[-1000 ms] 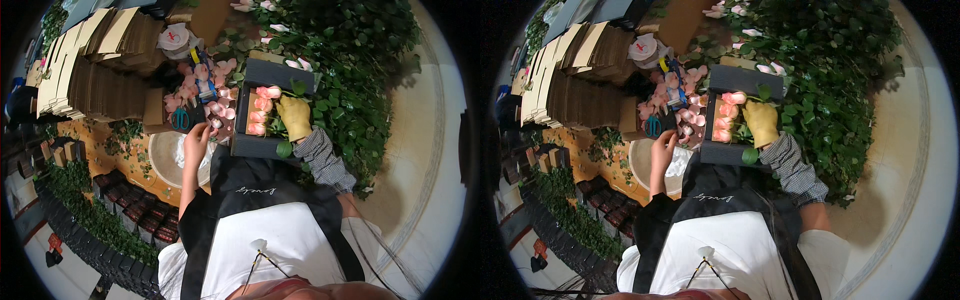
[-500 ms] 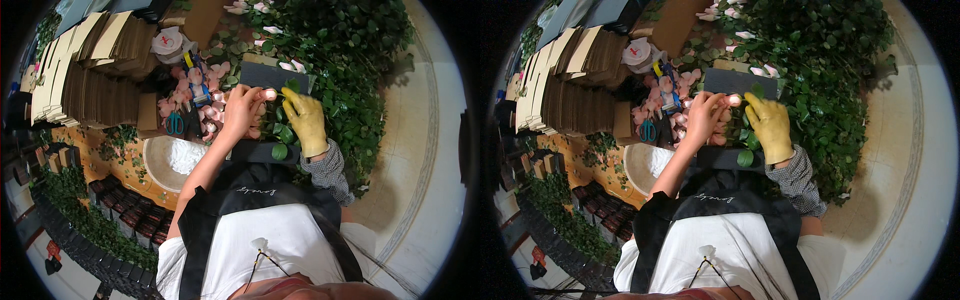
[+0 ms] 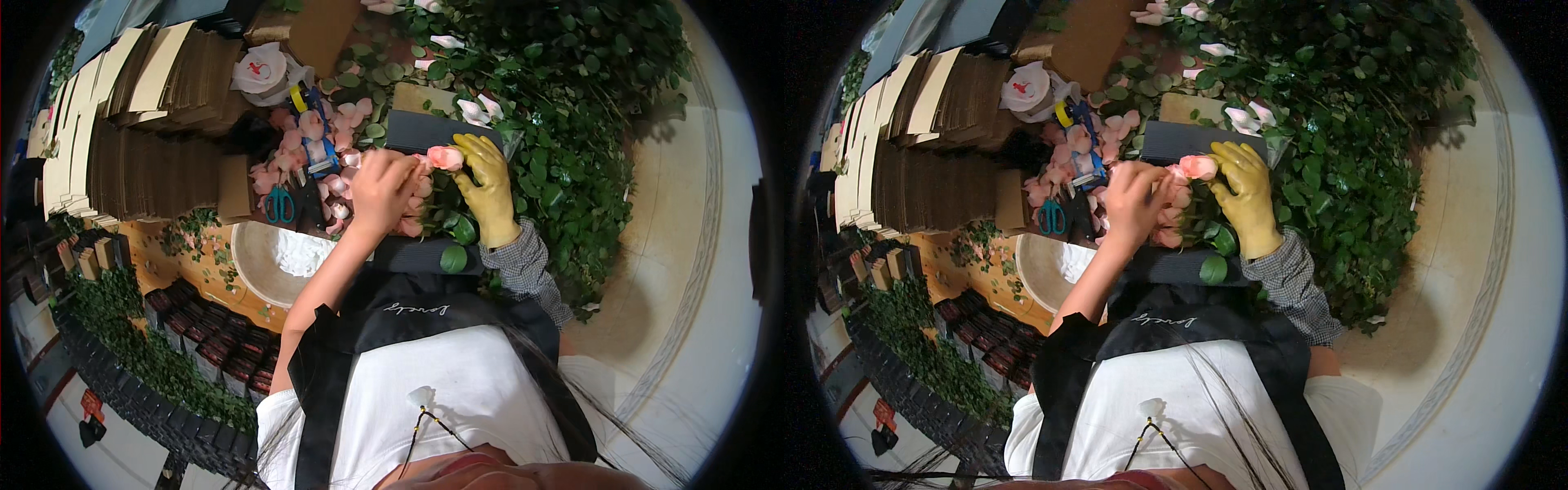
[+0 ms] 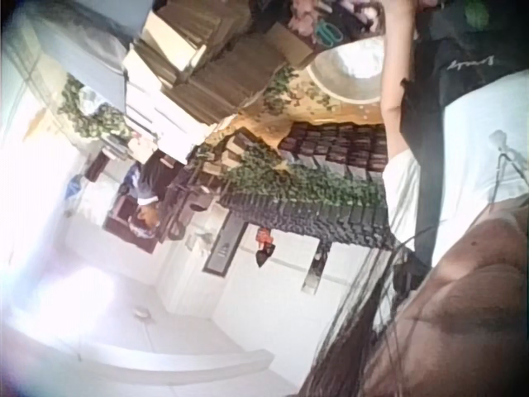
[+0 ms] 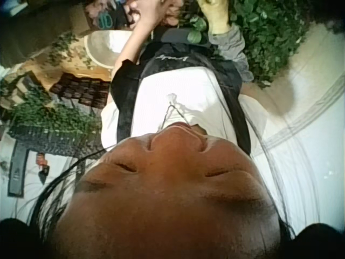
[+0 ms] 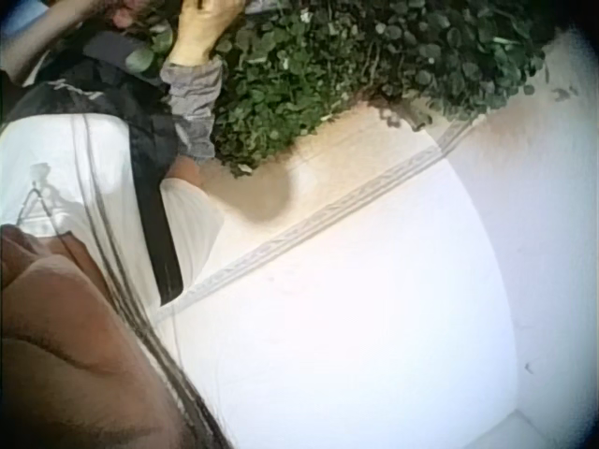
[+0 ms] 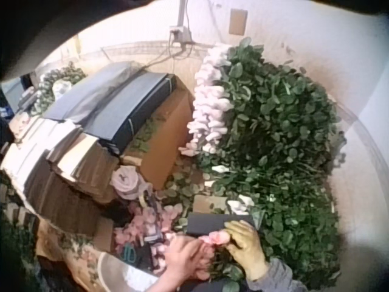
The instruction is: The person picks up pink flower heads from a large pile of greenery and places them into a black tray with individual compartments, then covers the tray with a plastic film.
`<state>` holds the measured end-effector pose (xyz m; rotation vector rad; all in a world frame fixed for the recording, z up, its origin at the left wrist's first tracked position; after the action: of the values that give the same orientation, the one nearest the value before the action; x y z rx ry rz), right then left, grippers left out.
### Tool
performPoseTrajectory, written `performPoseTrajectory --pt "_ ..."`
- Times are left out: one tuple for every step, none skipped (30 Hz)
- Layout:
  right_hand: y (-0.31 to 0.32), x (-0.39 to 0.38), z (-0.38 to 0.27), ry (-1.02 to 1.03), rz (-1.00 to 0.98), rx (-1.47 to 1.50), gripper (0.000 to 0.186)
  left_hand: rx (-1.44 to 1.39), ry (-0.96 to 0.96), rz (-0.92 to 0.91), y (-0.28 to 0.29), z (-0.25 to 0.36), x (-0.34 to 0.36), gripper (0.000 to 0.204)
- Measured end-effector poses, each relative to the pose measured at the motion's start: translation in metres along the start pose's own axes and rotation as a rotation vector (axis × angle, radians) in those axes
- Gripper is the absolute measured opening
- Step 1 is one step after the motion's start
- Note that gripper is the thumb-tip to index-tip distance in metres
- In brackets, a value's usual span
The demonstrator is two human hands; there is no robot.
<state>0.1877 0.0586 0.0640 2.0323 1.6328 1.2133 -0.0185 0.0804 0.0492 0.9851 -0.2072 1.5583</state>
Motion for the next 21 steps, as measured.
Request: performPoseTrajectory --pt "0.0 -0.002 -0.001 -0.002 0.003 -0.011 0.036 -0.003 0.146 0.067 0.001 0.0 0.002 0.02" --pt "0.0 -0.004 -0.003 -0.018 0.01 -0.01 0.037 -0.019 0.188 0.07 0.002 0.002 0.004 0.019" --pt "0.001 -0.003 -0.004 -0.021 0.007 -0.007 0.037 -0.016 0.191 0.067 0.002 0.005 0.008 0.019" --pt "0.001 -0.003 -0.005 -0.016 0.005 -0.018 0.038 -0.02 0.189 0.052 0.0 0.009 0.012 0.02" --pt "0.002 -0.004 -0.005 -0.013 0.002 -0.03 0.039 -0.025 0.186 0.036 -0.002 0.012 0.013 0.022" --pt "0.002 -0.004 -0.005 -0.013 0.004 -0.026 0.039 -0.034 0.164 -0.003 -0.004 0.016 0.014 0.025" --pt "0.001 -0.004 -0.005 -0.029 0.005 -0.019 0.038 -0.031 0.162 -0.006 -0.006 0.019 0.011 0.025" --pt "0.001 -0.004 -0.005 -0.046 0.007 -0.012 0.038 -0.011 0.172 -0.011 -0.01 0.021 0.005 0.026" --pt "0.002 -0.005 -0.005 -0.048 0.011 -0.014 0.038 0.003 0.18 -0.015 -0.013 0.022 0.003 0.028" --pt "0.003 -0.006 -0.004 -0.051 0.013 -0.007 0.037 -0.007 0.17 0.0 -0.014 0.022 0.001 0.03" --pt "0.004 -0.007 -0.004 -0.054 0.014 0.001 0.037 -0.01 0.167 -0.003 -0.016 0.021 0.0 0.03" --pt "0.005 -0.007 -0.005 -0.055 0.016 -0.001 0.037 0.026 0.114 0.028 -0.017 0.019 0.0 0.031" --pt "0.006 -0.007 -0.007 -0.046 0.015 -0.002 0.036 0.062 0.062 0.058 -0.017 0.019 0.0 0.032" --pt "0.007 -0.006 -0.009 -0.035 0.013 -0.004 0.036 0.061 0.061 0.058 -0.016 0.019 0.0 0.032" --pt "0.008 -0.005 -0.012 -0.033 0.015 -0.006 0.036 0.087 -0.062 0.063 -0.013 0.02 0.0 0.033" --pt "0.008 -0.004 -0.015 -0.04 0.038 0.01 0.036 0.115 -0.185 0.069 -0.01 0.023 -0.001 0.034" --pt "0.009 -0.003 -0.017 -0.046 0.06 0.026 0.036 0.115 -0.188 0.073 -0.007 0.026 -0.004 0.034" --pt "0.01 -0.002 -0.017 -0.046 0.057 0.023 0.036 0.137 -0.234 0.046 -0.005 0.029 -0.008 0.035" --pt "0.01 -0.001 -0.017 -0.051 0.059 0.02 0.037 0.16 -0.28 0.02 -0.003 0.032 -0.011 0.037" --pt "0.011 0.001 -0.017 -0.055 0.061 0.019 0.037 0.078 -0.233 -0.016 0.0 0.031 -0.012 0.032" --pt "0.01 0.001 -0.018 -0.048 0.06 0.025 0.037 0.086 -0.235 -0.012 0.006 0.028 -0.013 0.032"
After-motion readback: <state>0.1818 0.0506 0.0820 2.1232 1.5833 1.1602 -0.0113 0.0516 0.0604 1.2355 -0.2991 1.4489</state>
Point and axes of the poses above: each hand's wrist, its own x-axis towards the middle knuckle, its own y-axis out of the back of the hand, z = x × y, the point moved 1 cm from there along x, towards the middle knuckle, and after that the axes turned 9 degrees about z, right-handed, at the moved point
